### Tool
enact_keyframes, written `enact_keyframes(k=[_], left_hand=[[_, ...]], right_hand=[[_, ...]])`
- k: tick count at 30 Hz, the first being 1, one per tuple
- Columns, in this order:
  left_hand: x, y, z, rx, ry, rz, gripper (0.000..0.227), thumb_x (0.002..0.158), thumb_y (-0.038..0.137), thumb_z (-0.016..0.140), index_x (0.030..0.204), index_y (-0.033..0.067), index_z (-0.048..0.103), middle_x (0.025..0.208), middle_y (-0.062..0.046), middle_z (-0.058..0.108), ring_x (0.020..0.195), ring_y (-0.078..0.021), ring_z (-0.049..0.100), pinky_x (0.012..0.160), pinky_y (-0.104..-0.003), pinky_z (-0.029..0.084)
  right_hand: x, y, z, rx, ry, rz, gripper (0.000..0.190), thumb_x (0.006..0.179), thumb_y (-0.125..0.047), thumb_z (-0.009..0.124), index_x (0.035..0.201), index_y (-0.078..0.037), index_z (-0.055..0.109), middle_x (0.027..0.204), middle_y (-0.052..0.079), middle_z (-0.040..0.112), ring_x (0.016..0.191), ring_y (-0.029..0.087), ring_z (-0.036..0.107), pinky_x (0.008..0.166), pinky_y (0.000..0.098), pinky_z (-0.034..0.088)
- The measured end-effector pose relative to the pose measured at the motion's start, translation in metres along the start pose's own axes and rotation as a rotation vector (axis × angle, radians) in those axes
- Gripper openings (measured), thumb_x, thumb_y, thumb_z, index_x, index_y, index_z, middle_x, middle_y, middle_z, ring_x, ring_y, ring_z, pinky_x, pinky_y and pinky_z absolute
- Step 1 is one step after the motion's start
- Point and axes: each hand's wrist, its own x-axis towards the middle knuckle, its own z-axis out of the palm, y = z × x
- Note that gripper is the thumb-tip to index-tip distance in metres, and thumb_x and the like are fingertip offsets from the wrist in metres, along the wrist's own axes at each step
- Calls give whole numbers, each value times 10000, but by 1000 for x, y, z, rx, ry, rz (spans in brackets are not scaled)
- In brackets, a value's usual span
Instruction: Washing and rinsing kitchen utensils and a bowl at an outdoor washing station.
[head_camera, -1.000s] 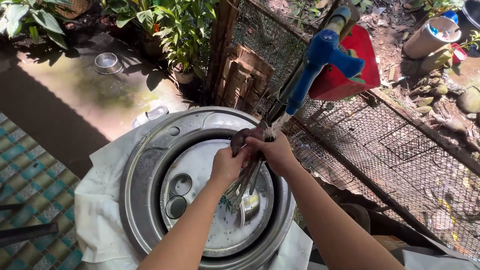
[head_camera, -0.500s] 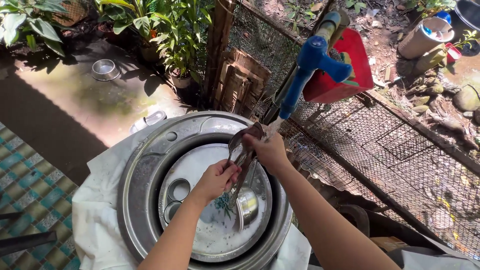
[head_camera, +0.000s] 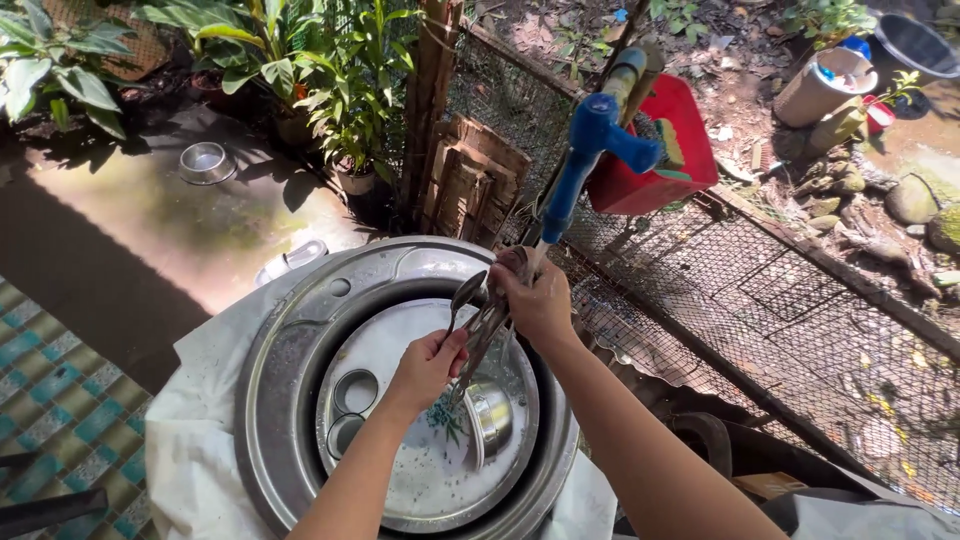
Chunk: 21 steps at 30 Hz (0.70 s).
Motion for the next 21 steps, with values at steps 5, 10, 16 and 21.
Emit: enact_keyframes(k=[5, 10, 16, 21], left_hand=[[20, -49, 2, 239, -7, -87, 471, 1081, 381, 471, 732, 111, 634, 566, -57, 570, 535, -197, 547, 585, -331, 458], [16, -55, 22, 229, -37, -159, 709, 1061, 613, 372, 684, 83, 653, 574, -103, 630, 662, -261, 650, 740, -386, 517], [49, -1, 56, 184, -130, -132, 640, 1091, 516, 344, 833, 101, 757, 689, -108, 740, 551, -199, 625, 582, -318, 519], [53, 62, 70, 59, -169, -145, 309, 1070, 181, 464, 1166, 24, 712, 997, -143, 763, 715, -203, 694, 604, -273, 585]], right_hand=[[12, 3, -60, 55, 222, 0, 276, 912, -210, 785, 1148, -72, 745, 908, 184, 734, 903, 269, 709, 833, 433, 575], [20, -3, -132, 19, 293, -2, 229, 957, -220, 751, 1146, -92, 733, 859, 132, 687, 837, 239, 641, 834, 424, 568], [16, -4, -170, 48, 250, -3, 187, 956, -199, 752, 1123, -115, 768, 870, 97, 718, 813, 177, 616, 831, 383, 561], [-5, -11, -163, 89, 165, 72, 218, 936, -190, 732, 1131, -97, 759, 849, 106, 697, 682, 177, 572, 708, 358, 565]])
